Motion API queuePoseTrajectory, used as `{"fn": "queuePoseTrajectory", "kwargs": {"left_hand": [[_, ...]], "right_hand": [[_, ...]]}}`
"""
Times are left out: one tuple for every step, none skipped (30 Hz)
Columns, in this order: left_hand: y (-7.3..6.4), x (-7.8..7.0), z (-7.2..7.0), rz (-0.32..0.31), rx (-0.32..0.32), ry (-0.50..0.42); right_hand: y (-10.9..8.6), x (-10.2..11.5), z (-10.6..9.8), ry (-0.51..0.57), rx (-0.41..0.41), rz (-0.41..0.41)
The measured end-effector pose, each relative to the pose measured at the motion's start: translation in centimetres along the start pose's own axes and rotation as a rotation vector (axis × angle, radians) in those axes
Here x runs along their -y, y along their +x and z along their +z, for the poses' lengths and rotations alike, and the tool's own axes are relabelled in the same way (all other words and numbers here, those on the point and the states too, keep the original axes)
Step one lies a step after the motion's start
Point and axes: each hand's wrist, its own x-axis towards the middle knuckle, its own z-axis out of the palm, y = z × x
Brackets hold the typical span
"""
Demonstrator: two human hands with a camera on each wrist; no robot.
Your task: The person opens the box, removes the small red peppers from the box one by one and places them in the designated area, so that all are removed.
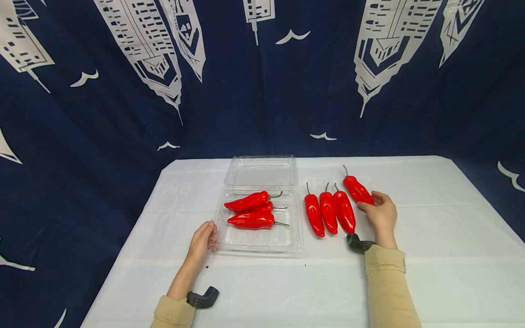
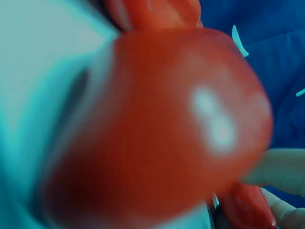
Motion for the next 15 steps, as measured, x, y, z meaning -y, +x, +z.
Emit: {"fn": "queuePoseTrajectory", "kwargs": {"left_hand": [[0.0, 0.0, 0.0, 0.0, 0.001, 0.0], [0.0, 0.0, 0.0, -0.001, 0.001, 0.0], [-0.1, 0.0, 0.0, -0.002, 0.002, 0.0], [-0.1, 0.0, 0.0, -0.003, 0.002, -0.002], [0.0, 0.0, 0.0, -0.002, 0.003, -0.004], [0.0, 0.0, 0.0, 0.0, 0.004, -0.009], [0.0, 0.0, -0.1, 0.0, 0.005, -0.013], [0.0, 0.1, -0.1, 0.002, 0.006, -0.015], [0.0, 0.1, -0.1, 0.003, 0.007, -0.019], [0.1, 0.1, -0.1, 0.005, 0.007, -0.023], [0.1, 0.1, -0.1, 0.007, 0.008, -0.024], [0.0, 0.0, -0.1, 0.008, 0.009, -0.024], [0.0, 0.0, -0.1, 0.009, 0.008, -0.024], [0.0, 0.0, 0.0, 0.01, 0.009, -0.021], [0.0, -0.1, 0.0, 0.01, 0.009, -0.02]], "right_hand": [[0.0, 0.0, -0.1, -0.007, 0.0, 0.006], [0.0, 0.0, -0.2, -0.014, 0.001, 0.015], [0.0, 0.0, -0.2, -0.02, 0.002, 0.023], [0.0, -0.1, -0.3, -0.022, 0.004, 0.031], [0.0, -0.1, -0.3, -0.026, 0.009, 0.04], [0.0, -0.1, -0.4, -0.028, 0.011, 0.047], [0.0, -0.1, -0.4, -0.032, 0.012, 0.05], [0.0, -0.1, -0.5, -0.037, 0.015, 0.051], [-0.1, 0.0, -0.6, -0.048, 0.015, 0.046], [-0.1, 0.0, -0.7, -0.058, 0.02, 0.043], [-0.2, 0.0, -0.8, -0.07, 0.024, 0.037], [-0.3, 0.1, -0.9, -0.084, 0.03, 0.029], [-0.4, 0.1, -1.0, -0.098, 0.037, 0.023], [-0.4, 0.1, -1.2, -0.11, 0.049, 0.021], [-0.4, 0.2, -1.3, -0.122, 0.061, 0.02]]}}
